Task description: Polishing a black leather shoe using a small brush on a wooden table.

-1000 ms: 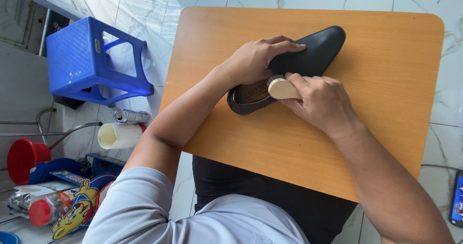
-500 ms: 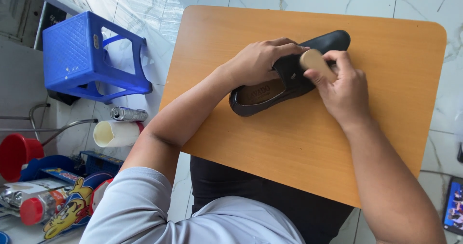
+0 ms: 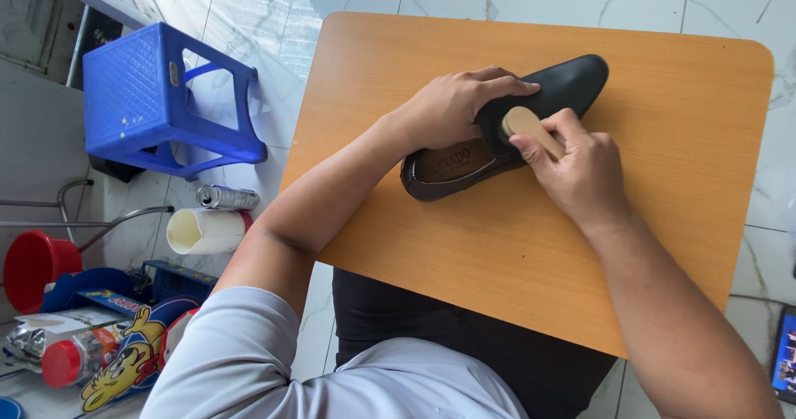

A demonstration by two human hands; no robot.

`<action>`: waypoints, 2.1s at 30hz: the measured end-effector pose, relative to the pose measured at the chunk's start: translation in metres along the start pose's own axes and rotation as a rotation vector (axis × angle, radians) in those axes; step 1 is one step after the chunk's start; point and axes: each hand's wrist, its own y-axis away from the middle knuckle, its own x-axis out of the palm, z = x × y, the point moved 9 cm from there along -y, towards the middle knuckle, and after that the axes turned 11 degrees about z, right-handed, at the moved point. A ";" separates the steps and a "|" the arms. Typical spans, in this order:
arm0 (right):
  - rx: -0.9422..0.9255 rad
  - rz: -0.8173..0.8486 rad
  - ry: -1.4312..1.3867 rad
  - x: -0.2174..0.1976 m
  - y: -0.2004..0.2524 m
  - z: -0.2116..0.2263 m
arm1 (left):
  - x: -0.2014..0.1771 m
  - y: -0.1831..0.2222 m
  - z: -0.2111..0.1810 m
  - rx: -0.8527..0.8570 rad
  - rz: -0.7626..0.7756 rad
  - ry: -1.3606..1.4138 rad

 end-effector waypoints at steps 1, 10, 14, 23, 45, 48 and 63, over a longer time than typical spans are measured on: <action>0.001 -0.006 0.003 -0.001 0.001 0.007 | 0.000 -0.001 0.000 0.006 0.001 -0.003; 0.032 0.036 0.075 -0.011 -0.004 -0.004 | 0.005 -0.004 0.006 -0.003 0.016 0.032; 0.038 0.007 0.038 -0.009 -0.001 0.003 | 0.002 -0.001 0.003 0.015 0.009 0.037; 0.146 -0.002 0.137 -0.018 -0.009 -0.032 | 0.000 -0.002 0.003 -0.024 0.047 0.034; 0.088 0.106 0.139 0.006 -0.005 0.009 | 0.006 0.000 0.001 -0.029 0.053 0.085; 0.168 0.048 0.267 -0.011 -0.005 -0.012 | 0.003 0.000 0.000 -0.022 0.031 0.058; 0.130 0.029 0.104 -0.011 -0.001 -0.003 | 0.005 0.000 0.001 -0.014 0.016 0.075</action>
